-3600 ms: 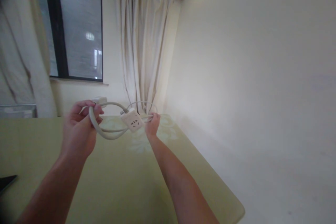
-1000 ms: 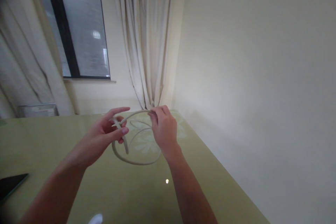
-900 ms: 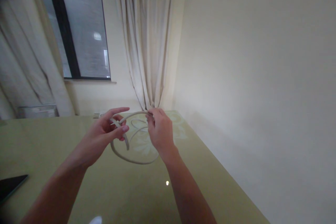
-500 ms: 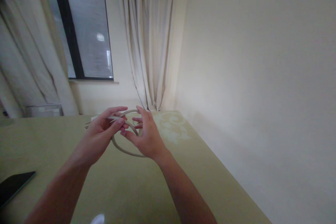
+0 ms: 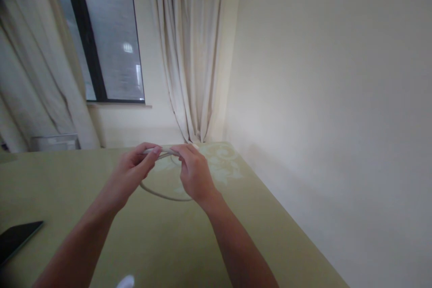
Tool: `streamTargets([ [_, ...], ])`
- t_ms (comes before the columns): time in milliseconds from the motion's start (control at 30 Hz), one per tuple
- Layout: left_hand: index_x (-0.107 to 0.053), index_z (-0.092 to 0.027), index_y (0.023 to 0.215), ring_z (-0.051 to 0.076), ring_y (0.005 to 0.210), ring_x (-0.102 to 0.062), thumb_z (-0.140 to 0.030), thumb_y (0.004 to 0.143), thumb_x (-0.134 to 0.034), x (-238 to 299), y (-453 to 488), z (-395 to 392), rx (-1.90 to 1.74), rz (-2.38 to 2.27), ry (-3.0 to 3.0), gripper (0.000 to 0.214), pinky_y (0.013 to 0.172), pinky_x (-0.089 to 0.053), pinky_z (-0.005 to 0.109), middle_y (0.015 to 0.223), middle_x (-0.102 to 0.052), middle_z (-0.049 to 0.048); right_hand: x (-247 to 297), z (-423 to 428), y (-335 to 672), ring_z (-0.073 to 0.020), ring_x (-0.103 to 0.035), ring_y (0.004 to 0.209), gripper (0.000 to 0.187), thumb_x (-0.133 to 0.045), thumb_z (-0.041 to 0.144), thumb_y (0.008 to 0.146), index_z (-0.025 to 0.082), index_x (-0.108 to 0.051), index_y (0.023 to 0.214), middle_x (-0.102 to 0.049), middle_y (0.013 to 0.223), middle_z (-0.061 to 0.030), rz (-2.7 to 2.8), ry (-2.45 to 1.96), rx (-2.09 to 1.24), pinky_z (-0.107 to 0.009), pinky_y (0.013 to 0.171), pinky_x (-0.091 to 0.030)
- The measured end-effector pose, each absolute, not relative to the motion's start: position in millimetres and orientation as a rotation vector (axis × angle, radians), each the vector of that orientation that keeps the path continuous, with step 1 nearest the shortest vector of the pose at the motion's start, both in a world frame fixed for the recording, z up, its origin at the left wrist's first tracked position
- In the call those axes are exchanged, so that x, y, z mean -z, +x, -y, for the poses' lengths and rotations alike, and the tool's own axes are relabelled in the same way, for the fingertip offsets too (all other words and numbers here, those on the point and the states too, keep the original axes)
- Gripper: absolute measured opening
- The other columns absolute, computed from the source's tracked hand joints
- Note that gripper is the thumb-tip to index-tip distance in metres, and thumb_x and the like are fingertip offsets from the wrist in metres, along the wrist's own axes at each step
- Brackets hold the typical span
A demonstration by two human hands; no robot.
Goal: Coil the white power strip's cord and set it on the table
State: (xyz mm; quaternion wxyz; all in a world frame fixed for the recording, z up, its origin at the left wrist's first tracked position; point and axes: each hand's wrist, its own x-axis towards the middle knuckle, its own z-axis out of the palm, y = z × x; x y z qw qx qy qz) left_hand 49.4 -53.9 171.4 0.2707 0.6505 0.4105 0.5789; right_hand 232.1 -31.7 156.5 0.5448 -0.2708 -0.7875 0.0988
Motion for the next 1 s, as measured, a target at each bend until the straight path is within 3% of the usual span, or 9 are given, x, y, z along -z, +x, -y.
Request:
streamTargets([
  [167,-0.069,-0.020,0.108,0.010,0.051,-0.038,-0.053,0.085,-0.079,-162,49,50,-1.390,-1.052,1.859,0.042,0.047,-0.025,0.022,0.057,-0.046,-0.0085,-161,30,244,-0.0181,-0.064,0.089,0.034,-0.047,-0.001,0.091,0.021,-0.071,0.100,-0.068,0.093,-0.0034,1.902,-0.646,-0.191,-0.028,0.081,-0.049],
  [300,-0.065,-0.021,0.114,0.010,0.054,-0.043,-0.050,0.082,-0.084,-157,51,48,-1.334,-0.990,1.849,0.047,0.048,-0.030,0.021,0.064,-0.057,-0.0062,-162,28,249,-0.0179,-0.062,0.086,0.031,-0.046,-0.002,0.090,0.020,-0.067,0.091,-0.065,0.089,-0.0028,1.912,-0.643,-0.169,-0.027,0.079,-0.046],
  [467,-0.063,-0.022,0.122,0.009,0.053,-0.045,-0.048,0.083,-0.084,-159,56,50,-1.355,-0.970,1.839,0.052,0.047,-0.032,0.021,0.077,-0.067,-0.0023,-163,29,251,-0.0188,-0.063,0.087,0.032,-0.046,-0.004,0.086,0.020,-0.066,0.090,-0.066,0.088,-0.0029,1.908,-0.671,-0.161,-0.028,0.079,-0.046],
  [733,-0.058,-0.023,0.132,0.010,0.053,-0.044,-0.056,0.085,-0.079,-159,67,56,-1.390,-1.021,1.799,0.061,0.045,-0.029,0.021,0.077,-0.063,-0.0030,-162,36,256,-0.0188,-0.067,0.096,0.033,-0.045,-0.003,0.092,0.021,-0.068,0.093,-0.071,0.098,-0.0046,1.976,-0.587,-0.174,-0.030,0.088,-0.051],
  [867,-0.061,-0.021,0.127,0.013,0.058,-0.049,-0.063,0.089,-0.072,-156,69,53,-1.353,-1.044,1.767,0.058,0.049,-0.031,0.023,0.069,-0.060,-0.0032,-158,37,256,-0.0198,-0.068,0.103,0.037,-0.046,-0.005,0.092,0.022,-0.070,0.099,-0.072,0.108,-0.0066,1.986,-0.564,-0.008,-0.033,0.092,-0.053],
  [1000,-0.068,-0.019,0.103,0.016,0.065,-0.054,-0.064,0.096,-0.059,-158,68,51,-1.205,-0.923,1.838,0.046,0.058,-0.037,0.026,0.072,-0.064,0.0011,-156,40,258,-0.0217,-0.065,0.104,0.032,-0.050,-0.002,0.093,0.022,-0.071,0.097,-0.067,0.122,-0.0108,1.974,-0.561,0.228,-0.036,0.090,-0.055],
])
